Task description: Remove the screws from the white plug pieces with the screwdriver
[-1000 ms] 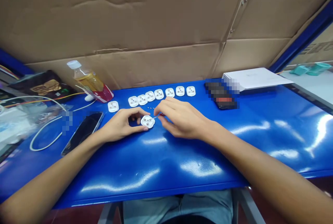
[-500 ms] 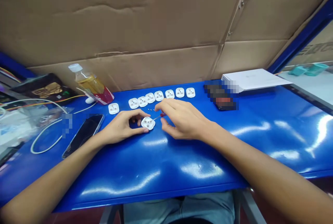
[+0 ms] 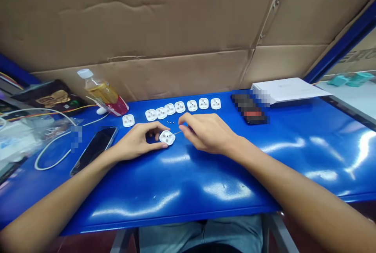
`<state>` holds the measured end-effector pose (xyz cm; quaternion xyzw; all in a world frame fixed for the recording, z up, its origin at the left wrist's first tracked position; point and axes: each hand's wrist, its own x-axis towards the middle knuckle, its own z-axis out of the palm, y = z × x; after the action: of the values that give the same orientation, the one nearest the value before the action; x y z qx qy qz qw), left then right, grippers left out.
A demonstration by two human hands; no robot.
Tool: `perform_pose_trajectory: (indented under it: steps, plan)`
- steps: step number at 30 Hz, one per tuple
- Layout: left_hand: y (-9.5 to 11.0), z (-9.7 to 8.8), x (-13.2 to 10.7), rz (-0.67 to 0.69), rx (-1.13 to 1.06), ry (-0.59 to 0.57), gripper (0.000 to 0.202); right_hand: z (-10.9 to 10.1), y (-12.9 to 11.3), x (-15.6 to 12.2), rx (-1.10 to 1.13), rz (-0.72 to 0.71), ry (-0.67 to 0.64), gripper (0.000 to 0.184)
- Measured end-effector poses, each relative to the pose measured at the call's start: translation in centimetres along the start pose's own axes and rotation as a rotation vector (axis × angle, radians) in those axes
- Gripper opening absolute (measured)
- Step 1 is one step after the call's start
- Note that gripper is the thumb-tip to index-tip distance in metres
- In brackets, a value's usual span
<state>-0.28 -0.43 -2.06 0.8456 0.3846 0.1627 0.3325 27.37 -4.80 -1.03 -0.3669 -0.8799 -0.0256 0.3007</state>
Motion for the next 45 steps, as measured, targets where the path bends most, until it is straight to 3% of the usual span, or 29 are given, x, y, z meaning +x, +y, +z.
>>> perform_pose_trajectory:
  steps: [5,11,16,20,23,27,45]
  plan:
    - [-0.03,0.01,-0.07,-0.003,-0.015,-0.004,0.044,0.03,-0.09,0.03,0.073,-0.069,-0.007,0.022]
    - [0.07,-0.03,-0.04,0.003,-0.011,-0.002,0.045,0.26,0.1,-0.02,0.008,0.016,-0.014,0.015]
    - [0.13,-0.07,-0.12,0.015,-0.007,-0.001,0.043,0.17,-0.04,-0.13,0.093,-0.067,-0.002,0.023]
    - [0.03,-0.01,-0.18,0.017,-0.007,0.003,0.043,0.13,0.0,-0.09,0.021,0.013,-0.02,0.016]
    - [-0.02,0.0,-0.18,0.018,-0.009,0.003,0.043,0.32,0.17,-0.06,0.019,-0.032,-0.004,0.011]
    - [-0.01,-0.11,-0.13,0.011,-0.012,-0.008,0.043,0.55,0.3,-0.11,0.101,-0.103,-0.04,0.022]
    - [-0.31,-0.19,-0.02,0.024,0.024,0.008,0.05,0.51,0.6,-0.27,0.175,-0.069,-0.066,0.027]
